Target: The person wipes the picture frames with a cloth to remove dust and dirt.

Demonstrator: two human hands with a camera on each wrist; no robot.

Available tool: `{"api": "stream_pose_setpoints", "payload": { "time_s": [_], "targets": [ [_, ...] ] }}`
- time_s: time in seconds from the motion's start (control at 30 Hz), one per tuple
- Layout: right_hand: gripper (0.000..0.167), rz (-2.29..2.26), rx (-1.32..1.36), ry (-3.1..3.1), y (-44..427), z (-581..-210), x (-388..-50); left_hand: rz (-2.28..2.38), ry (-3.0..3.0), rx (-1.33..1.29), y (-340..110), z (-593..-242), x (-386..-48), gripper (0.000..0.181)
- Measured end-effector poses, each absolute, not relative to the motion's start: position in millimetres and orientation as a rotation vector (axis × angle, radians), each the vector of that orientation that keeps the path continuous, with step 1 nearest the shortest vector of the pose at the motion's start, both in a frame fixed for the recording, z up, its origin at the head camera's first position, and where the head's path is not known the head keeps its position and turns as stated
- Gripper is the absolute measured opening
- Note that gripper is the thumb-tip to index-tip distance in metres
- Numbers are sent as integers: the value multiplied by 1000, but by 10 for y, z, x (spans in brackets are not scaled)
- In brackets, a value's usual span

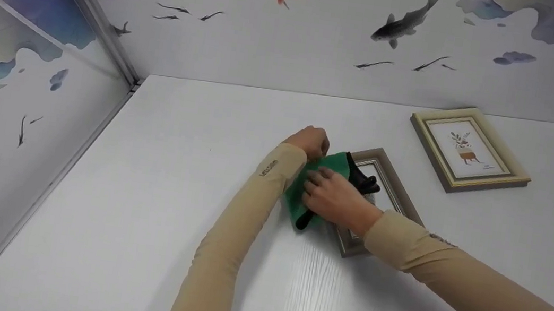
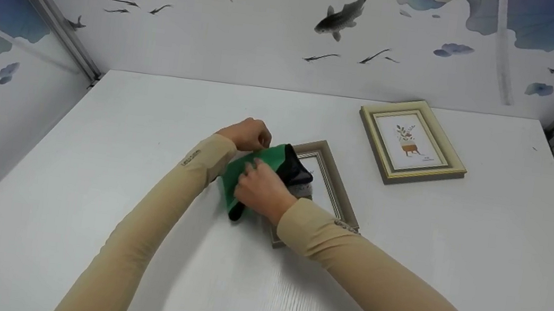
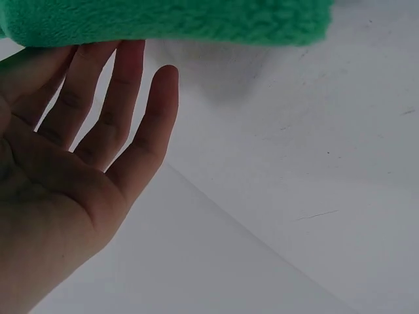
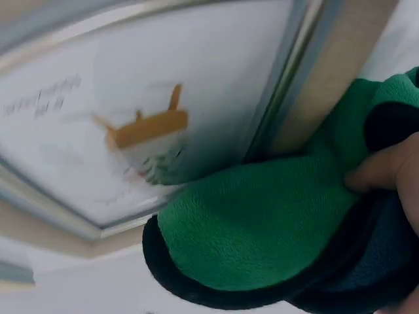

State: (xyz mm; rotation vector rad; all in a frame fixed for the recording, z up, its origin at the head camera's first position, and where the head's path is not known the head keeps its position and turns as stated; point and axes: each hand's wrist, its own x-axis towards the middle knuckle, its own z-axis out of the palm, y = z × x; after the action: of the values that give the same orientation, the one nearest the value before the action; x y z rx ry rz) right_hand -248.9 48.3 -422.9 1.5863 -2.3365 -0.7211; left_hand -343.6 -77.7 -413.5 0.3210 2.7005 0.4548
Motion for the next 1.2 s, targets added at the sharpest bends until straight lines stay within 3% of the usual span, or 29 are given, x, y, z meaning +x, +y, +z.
{"api": "stream_pose_setpoints", "payload": {
  "time_s": [0.17, 0.43, 0.7, 1.2],
  "targets": [
    [13, -850, 1642, -2387, 492, -4198, -2399, 414, 2660, 375, -774, -4108, -3422, 17],
    [27, -799, 1865, -2357, 749, -3982, -1914, 324, 2644, 480, -793, -4096, -3502, 12],
    [32, -1104, 1911, -2212, 953, -3873, -1498, 278, 2656, 453, -736, -4057, -3471, 11],
    [25, -1086, 1868, -2221, 754, -3989, -1946, 273, 2654, 457, -693, -4062, -3461, 10]
  ]
}}
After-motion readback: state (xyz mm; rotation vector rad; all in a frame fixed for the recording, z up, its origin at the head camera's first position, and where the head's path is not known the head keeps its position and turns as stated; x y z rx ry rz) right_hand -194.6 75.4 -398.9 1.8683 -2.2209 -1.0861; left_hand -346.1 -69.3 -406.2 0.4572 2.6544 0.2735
